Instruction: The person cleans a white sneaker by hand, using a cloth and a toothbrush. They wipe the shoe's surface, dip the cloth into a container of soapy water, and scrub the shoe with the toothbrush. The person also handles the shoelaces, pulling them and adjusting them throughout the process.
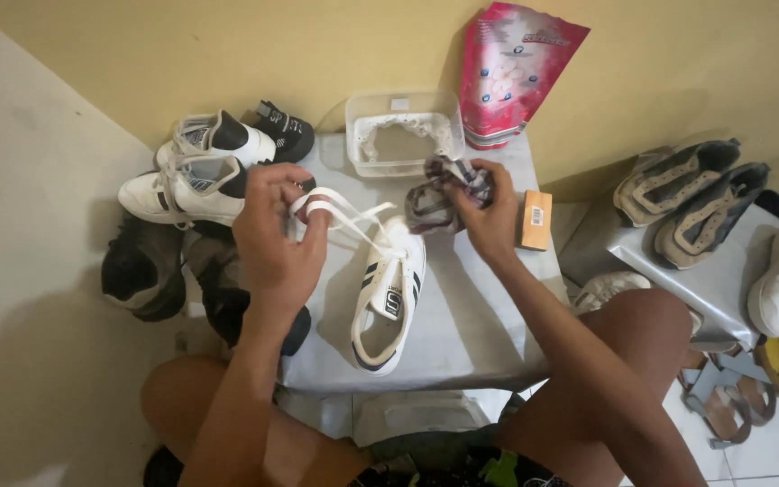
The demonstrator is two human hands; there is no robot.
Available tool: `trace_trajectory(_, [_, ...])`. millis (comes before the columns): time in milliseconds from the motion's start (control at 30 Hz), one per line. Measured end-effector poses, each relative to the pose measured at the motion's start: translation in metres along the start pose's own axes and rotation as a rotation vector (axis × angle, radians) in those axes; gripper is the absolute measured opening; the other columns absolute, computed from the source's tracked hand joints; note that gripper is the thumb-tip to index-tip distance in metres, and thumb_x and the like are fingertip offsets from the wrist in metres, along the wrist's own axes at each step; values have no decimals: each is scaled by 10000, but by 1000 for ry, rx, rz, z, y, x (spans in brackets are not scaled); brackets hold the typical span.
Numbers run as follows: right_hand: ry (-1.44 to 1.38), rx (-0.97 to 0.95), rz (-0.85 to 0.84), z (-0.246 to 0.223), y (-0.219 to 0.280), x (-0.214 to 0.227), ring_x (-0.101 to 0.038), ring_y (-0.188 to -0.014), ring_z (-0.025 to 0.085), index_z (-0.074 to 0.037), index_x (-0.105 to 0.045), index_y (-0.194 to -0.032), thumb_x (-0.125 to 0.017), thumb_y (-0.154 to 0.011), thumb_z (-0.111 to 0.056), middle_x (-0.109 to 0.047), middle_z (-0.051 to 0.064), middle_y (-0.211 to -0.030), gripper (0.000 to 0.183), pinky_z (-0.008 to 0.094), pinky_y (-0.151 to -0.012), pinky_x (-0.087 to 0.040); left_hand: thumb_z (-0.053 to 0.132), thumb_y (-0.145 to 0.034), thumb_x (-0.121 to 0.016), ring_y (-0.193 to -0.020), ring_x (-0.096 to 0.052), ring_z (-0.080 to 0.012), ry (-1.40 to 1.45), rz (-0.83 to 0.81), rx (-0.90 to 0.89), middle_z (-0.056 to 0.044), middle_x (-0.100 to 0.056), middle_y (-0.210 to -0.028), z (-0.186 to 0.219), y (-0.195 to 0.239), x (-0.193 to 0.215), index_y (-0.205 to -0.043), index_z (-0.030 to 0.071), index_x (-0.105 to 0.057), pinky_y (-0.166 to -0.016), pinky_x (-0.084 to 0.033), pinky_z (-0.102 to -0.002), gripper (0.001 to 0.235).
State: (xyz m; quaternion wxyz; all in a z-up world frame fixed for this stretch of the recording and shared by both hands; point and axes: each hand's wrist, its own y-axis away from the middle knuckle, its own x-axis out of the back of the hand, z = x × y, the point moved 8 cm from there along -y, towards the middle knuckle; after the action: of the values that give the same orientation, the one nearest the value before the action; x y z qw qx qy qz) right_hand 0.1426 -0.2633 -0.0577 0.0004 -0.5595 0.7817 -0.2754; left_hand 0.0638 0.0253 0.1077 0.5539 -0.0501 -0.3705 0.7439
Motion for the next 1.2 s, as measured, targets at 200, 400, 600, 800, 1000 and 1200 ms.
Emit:
trace_trajectory(200, [61,-65,-375,3,38,-26,-620,-1107,448,-221,-625,-1341,-956,-685,-308,-551,145,-1160,740,541,-985,-501,64,-932,-566,-982,-725,-429,202,-266,401,-200,-683,-996,-73,37,-40,-1099,63,-558,-885,-547,-533,167])
trace_trajectory(400, [244,-108,-450,28,56,-21,-638,-1022,477,-222,-656,-1238,-896,-744,-436,-543,159,-1055,589,522,-931,-525,475,-834,-696,-877,-767,-330,-226,-732,688,-115,-754,-840,-131,122,-79,-994,198,-639,-779,-575,-469,325])
trace_trajectory(600, [243,-114,-432,35,83,-15,-684,-825,433,-127,-673,-1134,-860,-718,-309,-607,193,-912,491,499,-732,-558,404,-893,-709,-911,-767,-380,-61,-770,652,-218,-764,-924,-103,122,-83,-1014,60,-641,-799,-592,-477,371])
trace_trajectory(800, [183,-168,-461,1,129,-13,-692,-777,392,-71,-672,-1095,-826,-759,-300,-648,182,-849,435,470,-699,-552,424,-958,-636,-942,-760,-402,-86,-767,630,-259,-753,-1008,-91,120,-86,-1070,29,-623,-782,-609,-499,411])
trace_trajectory(1000, [30,-126,-491,-22,185,-10,-667,-797,434,-64,-650,-1109,-837,-731,-304,-612,188,-876,485,504,-692,-536,362,-971,-636,-953,-750,-436,-40,-753,618,-283,-750,-990,-82,117,-86,-1044,-6,-620,-788,-609,-483,375])
trace_trajectory(1200, [14,105,-911,-108,231,-22,-634,-1060,331,-92,-689,-1047,-835,-681,-242,-614,139,-1230,421,447,-831,-556,300,-899,-712,-593,-660,-187,-56,-641,518,-101,-733,-764,-98,123,-87,-1003,29,-638,-559,-515,-322,300])
